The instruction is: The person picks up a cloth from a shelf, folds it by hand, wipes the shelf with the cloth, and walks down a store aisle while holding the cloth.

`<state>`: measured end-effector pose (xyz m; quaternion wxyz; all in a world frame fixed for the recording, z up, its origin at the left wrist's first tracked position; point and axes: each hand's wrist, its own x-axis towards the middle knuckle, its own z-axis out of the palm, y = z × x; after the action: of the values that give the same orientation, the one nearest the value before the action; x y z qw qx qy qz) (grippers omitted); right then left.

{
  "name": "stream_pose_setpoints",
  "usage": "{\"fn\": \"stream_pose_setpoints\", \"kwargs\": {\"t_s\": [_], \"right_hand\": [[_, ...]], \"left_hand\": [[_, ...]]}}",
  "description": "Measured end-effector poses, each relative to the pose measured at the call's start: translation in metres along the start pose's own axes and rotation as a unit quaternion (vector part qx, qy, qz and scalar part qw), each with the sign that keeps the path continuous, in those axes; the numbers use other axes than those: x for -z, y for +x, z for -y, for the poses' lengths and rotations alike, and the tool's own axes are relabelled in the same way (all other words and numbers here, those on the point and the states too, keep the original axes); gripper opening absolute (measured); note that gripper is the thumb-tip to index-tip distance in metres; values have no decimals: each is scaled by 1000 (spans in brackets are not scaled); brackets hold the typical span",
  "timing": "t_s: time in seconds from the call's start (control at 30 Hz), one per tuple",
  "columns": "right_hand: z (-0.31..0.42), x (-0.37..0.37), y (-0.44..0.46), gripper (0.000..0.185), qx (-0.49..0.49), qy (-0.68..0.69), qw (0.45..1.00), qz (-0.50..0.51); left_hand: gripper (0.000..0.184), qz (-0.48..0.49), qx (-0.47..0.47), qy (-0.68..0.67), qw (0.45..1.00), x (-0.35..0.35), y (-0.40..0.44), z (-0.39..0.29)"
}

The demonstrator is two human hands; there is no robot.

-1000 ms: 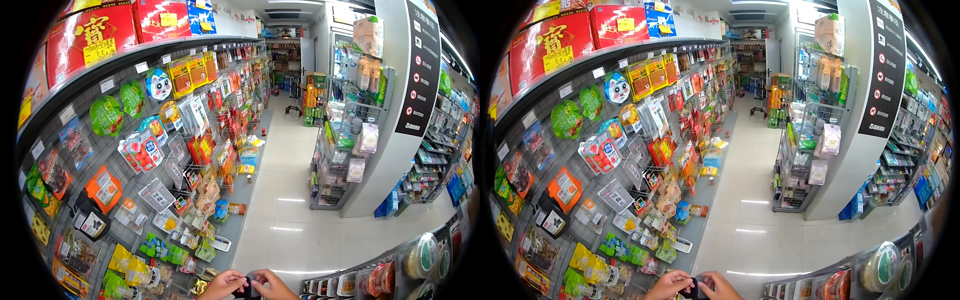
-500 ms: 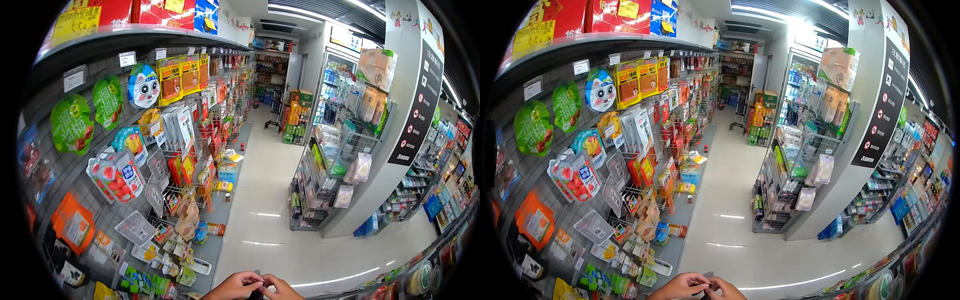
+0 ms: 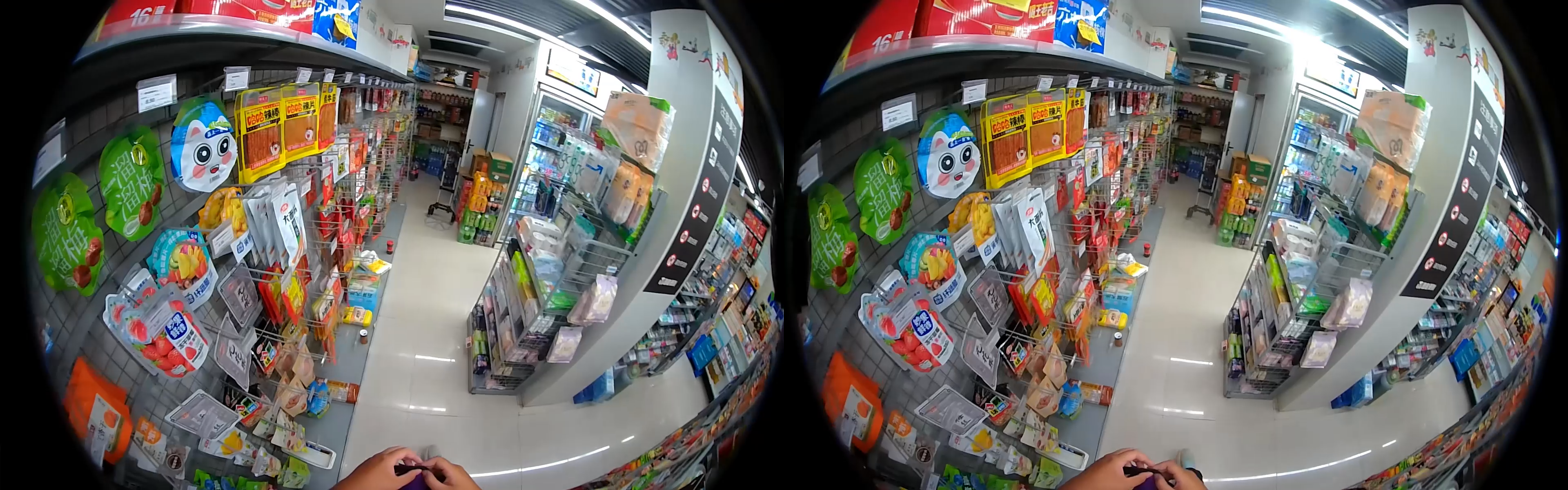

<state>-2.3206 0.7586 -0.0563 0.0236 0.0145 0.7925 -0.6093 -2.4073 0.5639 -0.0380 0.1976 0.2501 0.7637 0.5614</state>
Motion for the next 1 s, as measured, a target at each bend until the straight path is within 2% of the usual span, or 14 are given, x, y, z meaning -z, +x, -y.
{"fn": "stream_pose_setpoints", "kwargs": {"t_s": [0.1,0.17,0.2,0.3,0.37,0.53,0.6,0.73,0.9,1.0], "right_hand": [[-6,16,32,18,-18,-38,999,32],[-6,26,56,17,16,73,997,5],[-4,36,70,17,21,77,997,17],[0,74,116,18,50,61,994,80],[-10,97,144,17,125,50,984,118],[-15,172,200,18,113,29,976,186],[-24,196,218,19,111,23,975,193],[-42,233,241,19,103,16,973,207],[-32,258,273,17,77,47,971,223],[-46,261,299,17,77,77,967,230]], "left_hand": [[16,-28,24,-11,999,3,26,-12],[15,-41,45,29,998,7,44,-29],[15,-48,60,67,995,9,55,-36],[17,-79,60,101,990,5,93,-37],[18,-108,59,88,989,0,117,-50],[21,-139,77,61,985,-24,183,-63],[20,-117,124,65,983,-30,208,-70],[21,-105,133,57,984,-43,248,-74],[24,-70,85,97,989,-37,287,-69],[24,-41,132,95,986,-24,313,-70]]}}
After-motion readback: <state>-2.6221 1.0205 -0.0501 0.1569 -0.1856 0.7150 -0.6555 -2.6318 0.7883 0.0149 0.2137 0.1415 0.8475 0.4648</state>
